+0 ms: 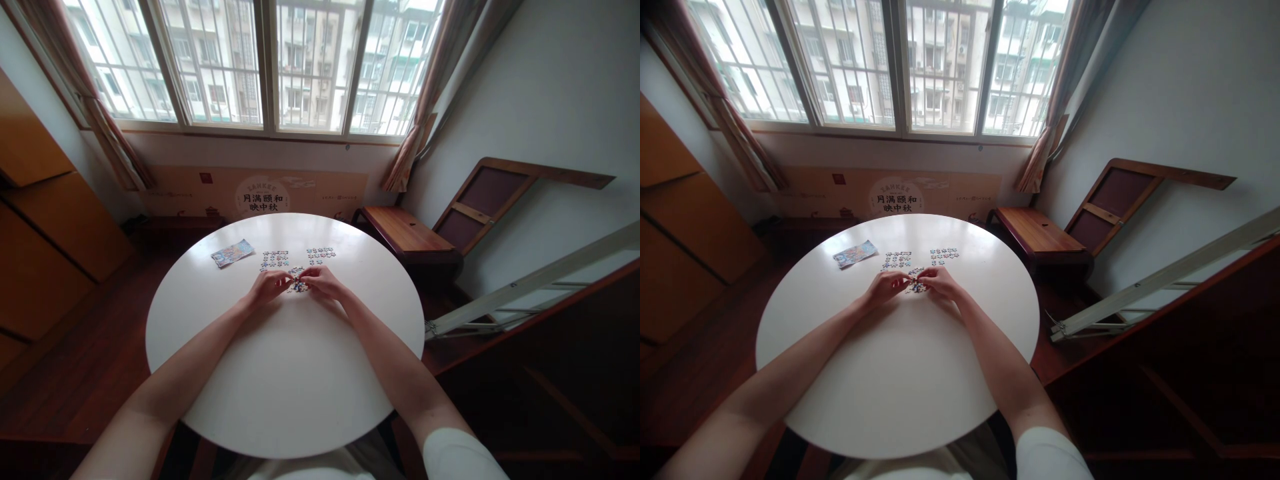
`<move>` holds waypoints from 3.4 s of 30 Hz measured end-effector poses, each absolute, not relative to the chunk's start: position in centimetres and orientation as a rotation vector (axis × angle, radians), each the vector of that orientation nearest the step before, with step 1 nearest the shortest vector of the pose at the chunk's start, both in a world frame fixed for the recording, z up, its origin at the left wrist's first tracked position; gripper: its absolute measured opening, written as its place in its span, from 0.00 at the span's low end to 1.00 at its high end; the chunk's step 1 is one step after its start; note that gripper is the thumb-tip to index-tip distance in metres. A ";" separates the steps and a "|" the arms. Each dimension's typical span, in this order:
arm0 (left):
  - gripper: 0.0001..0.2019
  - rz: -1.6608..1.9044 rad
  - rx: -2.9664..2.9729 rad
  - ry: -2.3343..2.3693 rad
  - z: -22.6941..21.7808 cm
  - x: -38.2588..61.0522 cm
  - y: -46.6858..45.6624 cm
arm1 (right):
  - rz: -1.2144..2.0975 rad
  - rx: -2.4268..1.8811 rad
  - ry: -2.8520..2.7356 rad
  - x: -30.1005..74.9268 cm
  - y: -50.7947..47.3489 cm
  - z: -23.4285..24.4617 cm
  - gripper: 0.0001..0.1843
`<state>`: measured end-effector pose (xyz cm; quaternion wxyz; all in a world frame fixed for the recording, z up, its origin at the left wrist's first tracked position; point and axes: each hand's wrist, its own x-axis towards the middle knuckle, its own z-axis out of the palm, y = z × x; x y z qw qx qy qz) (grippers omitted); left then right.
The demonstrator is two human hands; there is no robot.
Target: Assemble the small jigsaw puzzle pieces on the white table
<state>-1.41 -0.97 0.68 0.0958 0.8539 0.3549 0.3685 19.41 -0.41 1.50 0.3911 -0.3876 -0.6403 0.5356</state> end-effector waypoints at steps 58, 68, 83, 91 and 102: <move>0.12 1.184 2.508 1.170 -0.1 -1.8 -0.2 | 0.712 -1.064 -1.900 18.6 0.4 -0.7 0.14; 0.12 1.171 2.511 1.213 0.1 -1.6 -0.4 | 0.705 -1.031 -1.885 18.6 0.5 -0.7 0.11; 0.09 1.076 2.516 1.224 0.1 -1.7 -0.2 | 0.649 -1.040 -1.871 18.6 0.5 -0.8 0.08; 0.08 1.109 2.481 1.231 -0.6 -1.7 0.3 | 0.672 -1.043 -1.861 18.5 -0.1 -0.1 0.08; 0.08 1.093 2.503 1.194 -0.6 -1.7 0.3 | 0.685 -1.036 -1.845 18.4 -0.4 0.2 0.06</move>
